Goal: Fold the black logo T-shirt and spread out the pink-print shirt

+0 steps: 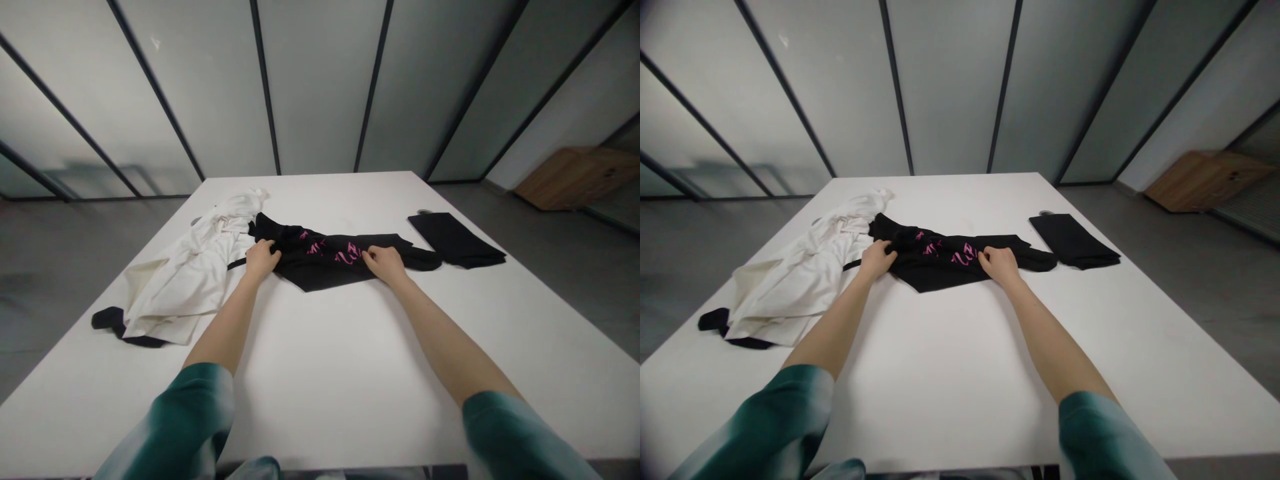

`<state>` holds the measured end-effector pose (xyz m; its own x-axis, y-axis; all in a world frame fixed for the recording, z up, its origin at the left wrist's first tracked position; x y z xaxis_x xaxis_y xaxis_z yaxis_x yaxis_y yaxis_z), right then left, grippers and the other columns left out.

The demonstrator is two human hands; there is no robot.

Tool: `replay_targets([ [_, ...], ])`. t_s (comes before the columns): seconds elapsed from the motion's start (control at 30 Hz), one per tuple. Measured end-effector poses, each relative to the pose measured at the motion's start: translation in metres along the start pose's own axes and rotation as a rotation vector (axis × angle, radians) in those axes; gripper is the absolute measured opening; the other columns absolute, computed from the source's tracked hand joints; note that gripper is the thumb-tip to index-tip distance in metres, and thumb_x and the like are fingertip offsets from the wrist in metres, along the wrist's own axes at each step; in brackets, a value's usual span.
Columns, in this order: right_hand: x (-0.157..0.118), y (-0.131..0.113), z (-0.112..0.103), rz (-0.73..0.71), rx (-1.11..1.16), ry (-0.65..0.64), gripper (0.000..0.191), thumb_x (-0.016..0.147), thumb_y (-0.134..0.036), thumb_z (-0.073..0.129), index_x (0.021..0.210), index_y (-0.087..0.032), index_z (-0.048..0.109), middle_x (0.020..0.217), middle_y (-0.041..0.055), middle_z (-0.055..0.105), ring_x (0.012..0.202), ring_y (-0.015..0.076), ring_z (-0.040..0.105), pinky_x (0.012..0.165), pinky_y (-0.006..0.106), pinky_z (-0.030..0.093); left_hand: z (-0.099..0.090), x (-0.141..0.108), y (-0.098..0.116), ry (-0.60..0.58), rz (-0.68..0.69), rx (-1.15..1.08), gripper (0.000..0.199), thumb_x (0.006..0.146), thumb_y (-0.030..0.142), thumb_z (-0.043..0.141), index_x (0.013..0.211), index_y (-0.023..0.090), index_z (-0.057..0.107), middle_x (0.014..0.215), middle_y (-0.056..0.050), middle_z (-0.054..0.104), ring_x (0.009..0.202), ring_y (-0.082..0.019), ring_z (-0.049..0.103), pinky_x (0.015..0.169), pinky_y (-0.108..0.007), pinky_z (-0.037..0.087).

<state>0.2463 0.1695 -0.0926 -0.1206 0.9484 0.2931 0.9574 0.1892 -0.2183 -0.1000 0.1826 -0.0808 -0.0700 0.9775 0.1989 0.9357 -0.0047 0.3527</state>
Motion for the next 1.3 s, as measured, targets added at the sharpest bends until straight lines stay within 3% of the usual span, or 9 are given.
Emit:
replay_targets([
  [0.23,0.006,-0.009,-0.013,-0.071,0.250,0.213,0.024,0.084,-0.024,0.047,0.093,-0.019,0.068,0.085,0.0109,0.072,0.084,0.0267,0.065,0.079,0.037,0.046,-0.036,0.009,0.009,0.174,0.311,-0.654,0.041,0.063,0.015,0.043,0.093,0.020,0.071,0.104,-0.005,0.070,0.103,-0.023,0.063,0.096,-0.040,0.050],
  [0.37,0.033,-0.043,-0.030,-0.272,0.362,0.303,0.049,0.079,-0.022,0.047,0.126,-0.018,0.058,0.128,0.0167,0.062,0.121,0.0309,0.054,0.099,0.046,0.042,-0.052,0.012,0.040,-0.061,0.348,-0.849,0.033,0.057,0.015,0.044,0.076,0.021,0.070,0.096,-0.006,0.071,0.101,-0.025,0.064,0.091,-0.042,0.051],
  [0.47,0.051,-0.078,-0.041,-0.476,0.357,0.215,0.066,0.075,-0.027,0.053,0.140,-0.020,0.047,0.148,0.0152,0.046,0.139,0.0334,0.036,0.109,0.053,0.032,-0.052,0.014,0.060,-0.262,0.401,-0.921,0.031,0.058,0.016,0.048,0.077,0.020,0.072,0.097,-0.008,0.071,0.099,-0.027,0.065,0.089,-0.042,0.052],
  [0.57,0.062,-0.099,-0.045,-0.577,0.332,0.032,0.047,0.075,-0.025,0.055,0.122,-0.020,0.059,0.123,0.0129,0.064,0.121,0.0313,0.053,0.109,0.050,0.032,-0.048,0.016,0.065,-0.273,0.419,-0.936,0.049,0.066,0.019,0.051,0.111,0.021,0.069,0.113,-0.009,0.070,0.107,-0.025,0.064,0.092,-0.039,0.051],
  [0.67,0.065,-0.097,-0.044,-0.443,0.357,-0.070,0.022,0.079,-0.026,0.049,0.096,-0.020,0.061,0.088,0.0076,0.068,0.087,0.0249,0.061,0.090,0.040,0.044,-0.043,0.016,0.058,-0.199,0.388,-0.841,0.061,0.077,0.027,0.052,0.138,0.022,0.051,0.131,-0.011,0.062,0.113,-0.023,0.061,0.092,-0.037,0.051],
  [0.83,0.065,-0.078,-0.049,-0.235,0.530,0.075,0.011,0.076,-0.032,0.049,0.075,-0.022,0.052,0.078,0.0055,0.061,0.075,0.0219,0.056,0.070,0.033,0.044,-0.031,0.004,0.054,-0.229,0.470,-0.597,0.061,0.078,0.039,0.062,0.134,0.018,0.055,0.130,-0.013,0.062,0.114,-0.027,0.060,0.094,-0.039,0.051],
  [1.03,0.073,-0.056,-0.067,-0.091,0.762,0.296,0.014,0.072,-0.026,0.050,0.082,-0.021,0.058,0.084,0.0048,0.063,0.085,0.0236,0.059,0.080,0.037,0.047,-0.024,0.014,0.061,-0.068,0.325,-0.784,0.046,0.081,0.031,0.054,0.123,0.016,0.061,0.121,-0.010,0.068,0.112,-0.025,0.062,0.100,-0.040,0.048],
  [1.2,0.082,-0.010,-0.081,0.260,0.744,0.604,0.013,0.076,-0.026,0.047,0.085,-0.021,0.055,0.076,0.0040,0.057,0.074,0.0223,0.053,0.071,0.038,0.047,-0.028,0.039,0.032,0.290,-0.217,-0.790,0.052,0.079,0.019,0.049,0.130,0.016,0.053,0.122,-0.013,0.065,0.115,-0.028,0.061,0.098,-0.046,0.050],
  [1.3,0.077,0.000,-0.084,0.236,0.658,0.603,0.016,0.075,-0.026,0.049,0.089,-0.021,0.055,0.077,0.0037,0.056,0.073,0.0221,0.052,0.072,0.039,0.047,-0.033,0.038,0.025,0.521,-0.217,-0.610,0.064,0.077,0.015,0.052,0.140,0.014,0.041,0.139,-0.018,0.052,0.135,-0.031,0.045,0.113,-0.049,0.037],
])
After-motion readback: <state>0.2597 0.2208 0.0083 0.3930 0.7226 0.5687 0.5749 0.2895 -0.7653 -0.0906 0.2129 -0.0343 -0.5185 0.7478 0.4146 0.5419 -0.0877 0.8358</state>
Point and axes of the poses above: each hand's wrist, its own x-axis towards the middle knuckle, its own z-axis out of the palm, y = z × x, the point moved 1 cm from there along x, towards the middle knuckle
